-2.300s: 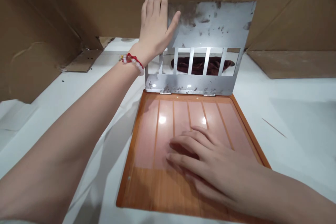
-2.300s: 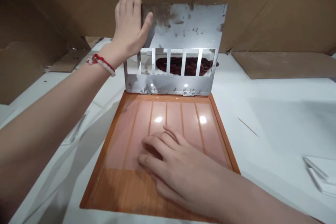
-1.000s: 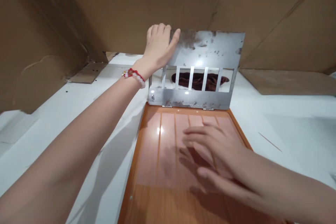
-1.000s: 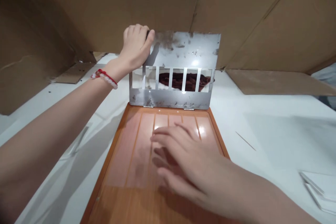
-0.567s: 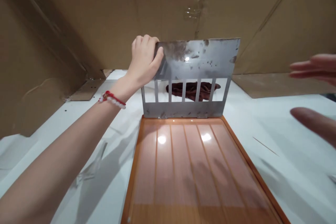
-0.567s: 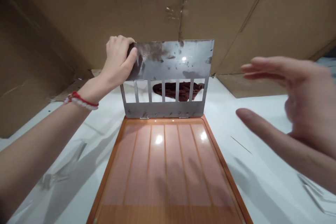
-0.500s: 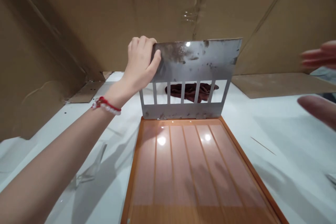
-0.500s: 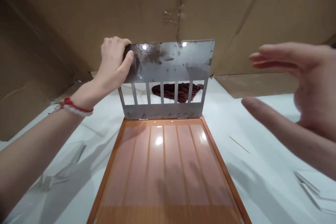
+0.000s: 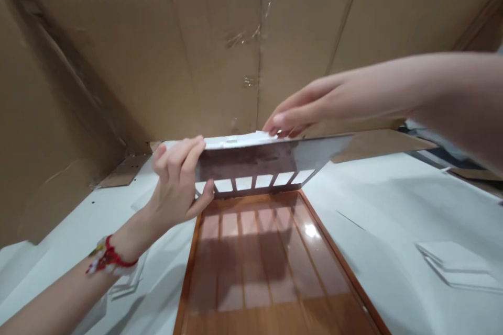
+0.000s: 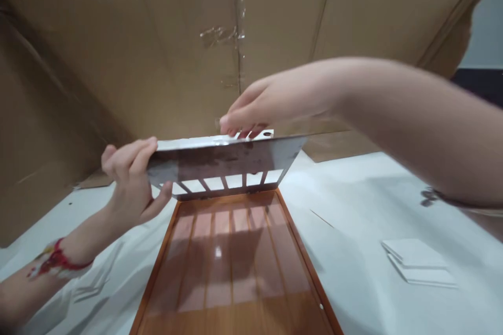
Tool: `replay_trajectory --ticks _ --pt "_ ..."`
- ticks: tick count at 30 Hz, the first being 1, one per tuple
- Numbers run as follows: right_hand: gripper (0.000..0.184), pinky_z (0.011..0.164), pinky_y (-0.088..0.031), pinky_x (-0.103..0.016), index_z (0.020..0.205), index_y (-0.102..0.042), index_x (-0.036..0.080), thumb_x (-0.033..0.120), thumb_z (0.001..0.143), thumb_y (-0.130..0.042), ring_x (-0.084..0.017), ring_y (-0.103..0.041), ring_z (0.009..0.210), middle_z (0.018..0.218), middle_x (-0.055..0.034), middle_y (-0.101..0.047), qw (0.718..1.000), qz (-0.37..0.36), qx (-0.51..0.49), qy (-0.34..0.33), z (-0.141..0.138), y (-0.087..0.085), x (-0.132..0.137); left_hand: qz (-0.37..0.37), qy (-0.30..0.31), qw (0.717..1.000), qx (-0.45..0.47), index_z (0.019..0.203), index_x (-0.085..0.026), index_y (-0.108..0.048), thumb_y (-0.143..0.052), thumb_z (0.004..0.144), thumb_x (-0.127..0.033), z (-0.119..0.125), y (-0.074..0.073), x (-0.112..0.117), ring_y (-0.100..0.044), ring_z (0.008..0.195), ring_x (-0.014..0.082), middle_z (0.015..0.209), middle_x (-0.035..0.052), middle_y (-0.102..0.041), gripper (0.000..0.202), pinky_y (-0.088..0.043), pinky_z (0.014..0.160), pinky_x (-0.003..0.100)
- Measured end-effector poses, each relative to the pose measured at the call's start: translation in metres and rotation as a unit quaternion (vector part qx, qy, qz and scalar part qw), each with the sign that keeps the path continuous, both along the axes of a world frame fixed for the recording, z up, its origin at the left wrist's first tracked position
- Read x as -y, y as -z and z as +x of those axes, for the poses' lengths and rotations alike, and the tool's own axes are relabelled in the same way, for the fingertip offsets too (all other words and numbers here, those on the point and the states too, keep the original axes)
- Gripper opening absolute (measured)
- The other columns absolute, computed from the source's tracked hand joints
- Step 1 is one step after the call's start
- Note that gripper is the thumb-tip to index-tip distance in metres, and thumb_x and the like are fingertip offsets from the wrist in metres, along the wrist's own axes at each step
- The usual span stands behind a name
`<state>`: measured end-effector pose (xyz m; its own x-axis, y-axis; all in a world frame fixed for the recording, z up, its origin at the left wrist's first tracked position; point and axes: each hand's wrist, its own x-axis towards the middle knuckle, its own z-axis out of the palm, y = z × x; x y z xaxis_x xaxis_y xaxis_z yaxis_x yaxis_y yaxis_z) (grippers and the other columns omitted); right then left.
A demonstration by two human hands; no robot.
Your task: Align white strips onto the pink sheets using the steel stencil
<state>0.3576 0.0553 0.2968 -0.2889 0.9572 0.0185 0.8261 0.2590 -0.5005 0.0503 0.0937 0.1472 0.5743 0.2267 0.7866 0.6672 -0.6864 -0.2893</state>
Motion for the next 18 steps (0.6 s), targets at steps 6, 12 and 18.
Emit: replay_trajectory --ticks 6,12,18 --pt "0.025 0.091 -0.062 -0.037 0.102 -0.085 0.027 0.043 0.099 -0.066 -0.023 -0.077 0.100 0.102 0.0000 -0.082 0.991 -0.083 0.002 -0.103 -0.031 0.023 0.011 0.023 0.025 0.999 -0.019 0.167 -0.038 -0.018 -0.057 0.097 -0.038 -0.027 0.030 0.025 -0.060 0.126 0.0312 0.140 0.0083 -0.063 0.080 -0.037 0.117 0.058" --pt "0.034 0.085 -0.060 -0.033 0.107 -0.082 0.028 0.052 0.101 -0.058 -0.024 -0.075 0.104 0.115 -0.0026 -0.081 0.982 -0.104 0.025 -0.154 -0.035 0.046 0.021 -0.023 -0.005 0.999 -0.021 0.137 -0.028 -0.062 -0.060 0.103 -0.053 -0.039 0.063 0.031 -0.053 0.137 0.0313 0.152 0.0099 -0.056 0.043 -0.039 0.120 0.058" --pt "0.027 0.071 -0.052 -0.030 0.104 -0.075 0.022 0.041 0.104 -0.057 -0.021 -0.068 0.089 0.099 -0.0051 -0.075 0.989 -0.053 -0.022 -0.133 -0.044 0.094 0.065 -0.125 0.014 0.988 -0.090 0.158 -0.038 -0.045 -0.068 0.092 -0.057 -0.062 0.097 0.091 -0.050 0.145 0.0368 0.159 0.0090 -0.054 0.073 -0.034 0.123 0.069"
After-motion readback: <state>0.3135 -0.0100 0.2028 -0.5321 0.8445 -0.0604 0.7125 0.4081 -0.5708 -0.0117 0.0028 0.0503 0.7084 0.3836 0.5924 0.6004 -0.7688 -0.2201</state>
